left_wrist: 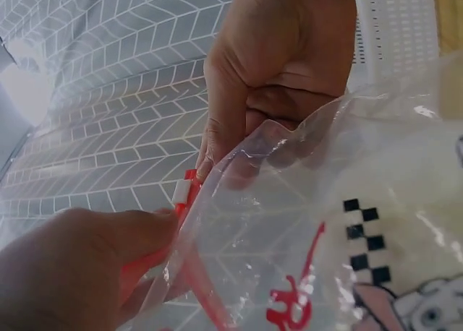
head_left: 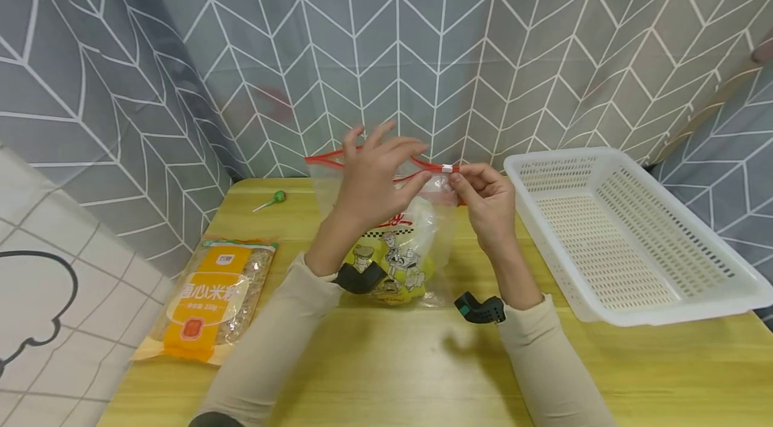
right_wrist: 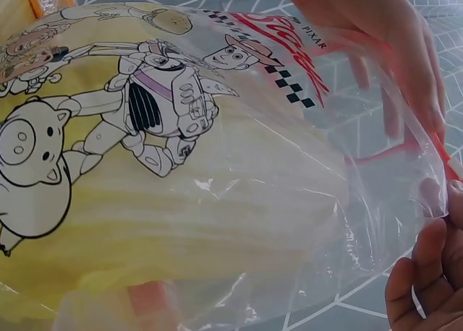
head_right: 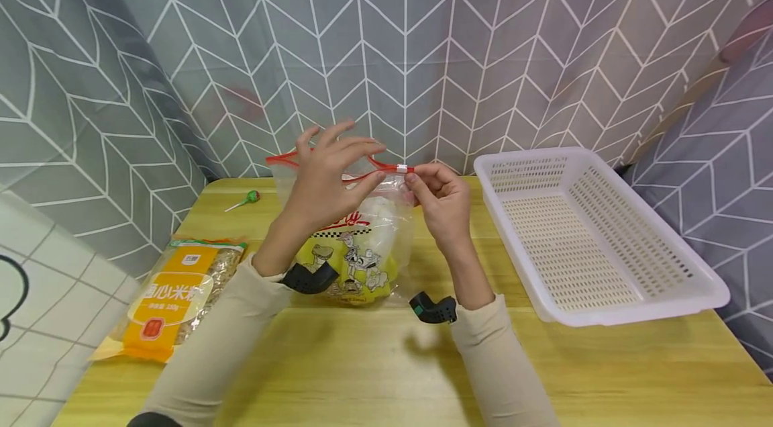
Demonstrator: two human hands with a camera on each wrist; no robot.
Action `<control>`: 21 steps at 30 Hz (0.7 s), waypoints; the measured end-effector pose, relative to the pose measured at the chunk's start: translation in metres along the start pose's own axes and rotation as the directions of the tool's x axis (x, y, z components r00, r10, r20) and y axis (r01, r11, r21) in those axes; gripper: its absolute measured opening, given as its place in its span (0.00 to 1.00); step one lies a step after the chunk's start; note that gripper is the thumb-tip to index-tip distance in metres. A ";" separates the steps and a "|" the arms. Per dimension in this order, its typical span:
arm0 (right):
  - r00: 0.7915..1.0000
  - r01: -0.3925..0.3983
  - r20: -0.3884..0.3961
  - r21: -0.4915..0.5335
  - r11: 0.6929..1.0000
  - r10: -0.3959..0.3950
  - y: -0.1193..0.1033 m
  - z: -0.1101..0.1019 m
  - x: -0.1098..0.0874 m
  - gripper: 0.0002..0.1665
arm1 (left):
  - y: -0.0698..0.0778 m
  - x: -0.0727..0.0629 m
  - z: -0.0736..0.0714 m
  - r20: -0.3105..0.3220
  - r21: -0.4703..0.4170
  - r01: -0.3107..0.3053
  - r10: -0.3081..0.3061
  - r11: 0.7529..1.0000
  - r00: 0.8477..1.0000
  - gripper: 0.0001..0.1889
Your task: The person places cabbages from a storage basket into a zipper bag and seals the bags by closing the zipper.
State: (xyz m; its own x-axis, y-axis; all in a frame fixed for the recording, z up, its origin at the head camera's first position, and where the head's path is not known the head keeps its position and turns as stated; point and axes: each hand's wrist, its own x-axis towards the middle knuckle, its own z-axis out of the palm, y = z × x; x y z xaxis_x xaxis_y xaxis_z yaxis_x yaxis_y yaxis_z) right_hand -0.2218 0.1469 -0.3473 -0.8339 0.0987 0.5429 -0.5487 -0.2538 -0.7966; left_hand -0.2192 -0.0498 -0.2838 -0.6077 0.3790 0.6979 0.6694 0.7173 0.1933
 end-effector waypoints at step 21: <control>0.997 0.019 0.077 -0.070 0.997 -0.014 -0.002 0.002 -0.001 0.04 | 0.011 0.012 0.007 0.176 -0.082 0.038 -0.023 0.996 0.984 0.09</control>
State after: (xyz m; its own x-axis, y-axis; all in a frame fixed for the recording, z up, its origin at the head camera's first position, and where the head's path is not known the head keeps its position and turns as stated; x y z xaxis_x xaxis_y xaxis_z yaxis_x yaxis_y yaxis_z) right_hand -0.2192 0.1457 -0.3456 -0.8193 0.0279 0.5727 -0.5674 -0.1837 -0.8027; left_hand -0.2222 -0.0333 -0.2788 -0.6885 0.4591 0.5613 0.6785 0.6811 0.2752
